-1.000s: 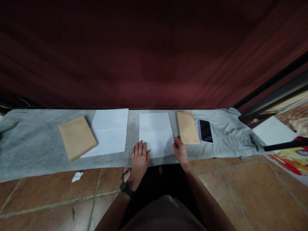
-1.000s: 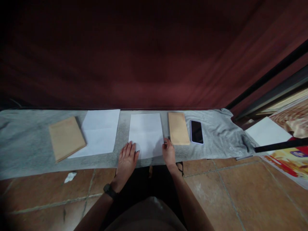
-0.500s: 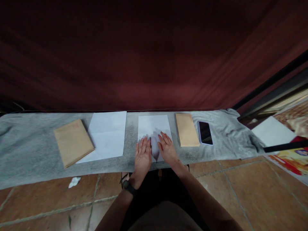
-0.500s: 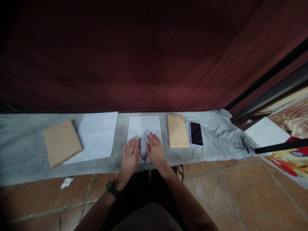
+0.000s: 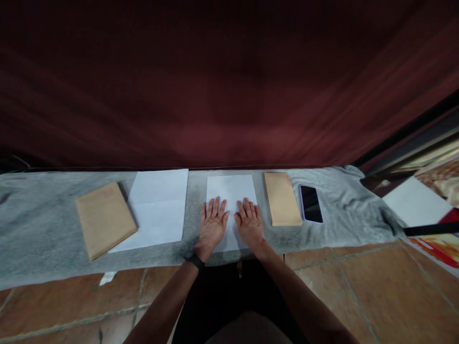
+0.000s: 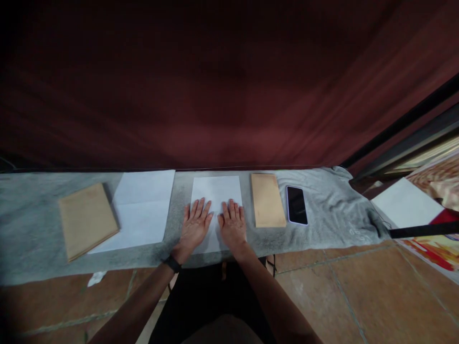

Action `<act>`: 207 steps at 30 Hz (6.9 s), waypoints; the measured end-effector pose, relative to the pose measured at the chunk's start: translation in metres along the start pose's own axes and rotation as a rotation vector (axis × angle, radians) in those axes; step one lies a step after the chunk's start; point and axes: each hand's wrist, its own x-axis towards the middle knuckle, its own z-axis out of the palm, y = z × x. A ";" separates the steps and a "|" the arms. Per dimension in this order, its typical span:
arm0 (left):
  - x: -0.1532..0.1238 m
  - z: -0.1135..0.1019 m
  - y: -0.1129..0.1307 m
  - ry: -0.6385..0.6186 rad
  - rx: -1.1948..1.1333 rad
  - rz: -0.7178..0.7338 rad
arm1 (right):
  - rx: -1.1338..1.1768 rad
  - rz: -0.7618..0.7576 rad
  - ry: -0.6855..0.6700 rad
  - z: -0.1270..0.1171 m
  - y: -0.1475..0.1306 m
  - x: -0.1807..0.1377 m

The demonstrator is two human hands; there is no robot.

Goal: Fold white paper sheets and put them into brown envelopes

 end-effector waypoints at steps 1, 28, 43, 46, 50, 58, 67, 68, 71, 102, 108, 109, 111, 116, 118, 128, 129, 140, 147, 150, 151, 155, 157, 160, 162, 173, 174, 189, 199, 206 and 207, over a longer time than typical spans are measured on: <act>0.005 0.000 0.001 0.009 -0.005 -0.002 | 0.009 -0.002 -0.011 -0.001 0.000 0.005; 0.109 0.013 -0.050 -0.018 -0.052 -0.109 | 0.093 0.249 0.122 0.033 0.026 0.117; -0.075 -0.013 0.006 0.014 -0.026 0.122 | 0.069 -0.105 -0.047 -0.011 -0.008 -0.045; -0.080 -0.016 -0.008 0.047 -0.020 0.098 | 0.035 -0.063 0.003 -0.017 0.002 -0.056; -0.091 -0.017 -0.024 0.083 -0.012 0.048 | 0.017 -0.023 0.046 -0.025 0.017 -0.075; -0.103 -0.023 0.009 0.133 -0.005 0.065 | 0.049 -0.031 0.034 -0.041 0.006 -0.092; -0.117 -0.016 0.022 0.025 0.016 0.226 | 0.065 -0.214 -0.058 -0.039 0.004 -0.109; -0.121 -0.017 0.015 0.035 0.016 0.215 | 0.049 -0.207 -0.056 -0.041 0.013 -0.112; -0.130 -0.018 -0.004 0.058 0.018 0.187 | 0.006 -0.209 -0.070 -0.045 0.037 -0.119; -0.031 -0.018 0.025 -0.033 -0.006 0.149 | 0.081 -0.195 -0.114 -0.026 -0.004 -0.039; -0.026 -0.003 0.019 -0.064 0.031 0.096 | 0.042 -0.148 -0.102 -0.009 -0.002 -0.028; -0.027 -0.002 0.019 -0.062 0.026 0.092 | 0.036 -0.150 -0.097 -0.008 -0.001 -0.028; -0.027 -0.001 0.018 -0.058 0.016 0.077 | 0.022 -0.143 -0.079 -0.006 0.001 -0.029; -0.028 0.003 0.017 -0.031 0.008 0.030 | -0.018 -0.085 -0.023 -0.005 0.003 -0.029; -0.028 0.004 0.017 -0.014 0.008 0.009 | -0.033 -0.063 -0.010 -0.006 0.003 -0.029; -0.040 0.001 0.005 0.049 -0.055 -0.077 | -0.011 -0.010 -0.003 -0.008 0.011 -0.032; -0.041 0.000 0.003 0.058 -0.060 -0.088 | -0.009 -0.006 -0.002 -0.008 0.013 -0.032; -0.055 -0.006 -0.005 0.172 -0.040 -0.256 | -0.043 0.081 0.039 -0.012 0.022 -0.039; -0.016 -0.008 0.019 0.050 -0.111 -0.044 | 0.064 -0.033 -0.042 -0.007 0.000 -0.005; 0.007 -0.003 0.022 -0.039 -0.129 0.019 | 0.090 -0.087 -0.099 -0.002 -0.004 0.016; 0.011 -0.001 0.021 -0.051 -0.125 0.019 | 0.088 -0.098 -0.110 0.000 -0.003 0.021; 0.016 0.007 0.011 -0.008 -0.101 -0.014 | 0.047 -0.105 -0.081 0.007 0.008 0.029; 0.013 0.009 0.008 0.028 -0.093 -0.041 | 0.019 -0.075 -0.039 0.010 0.013 0.029; 0.011 0.010 0.004 0.072 -0.081 -0.104 | -0.015 -0.002 0.022 0.013 0.019 0.027; 0.010 0.010 0.001 0.106 -0.077 -0.161 | -0.021 0.052 0.066 0.014 0.022 0.026; 0.052 0.007 0.010 0.119 -0.075 -0.117 | 0.037 0.037 -0.043 0.010 0.013 0.068; 0.061 0.007 0.010 0.077 -0.080 -0.064 | 0.053 -0.010 -0.072 0.011 0.012 0.076; 0.102 0.025 -0.021 0.077 -0.045 -0.150 | -0.009 0.109 -0.009 0.039 0.024 0.115; 0.066 0.010 -0.041 0.139 -0.098 -0.220 | -0.007 0.207 0.038 0.020 0.023 0.103; -0.056 -0.016 -0.030 0.009 -0.136 0.222 | -0.033 -0.109 -0.061 -0.015 0.029 -0.014; -0.070 -0.020 -0.028 -0.019 -0.112 0.297 | -0.036 -0.154 -0.071 -0.020 0.032 -0.031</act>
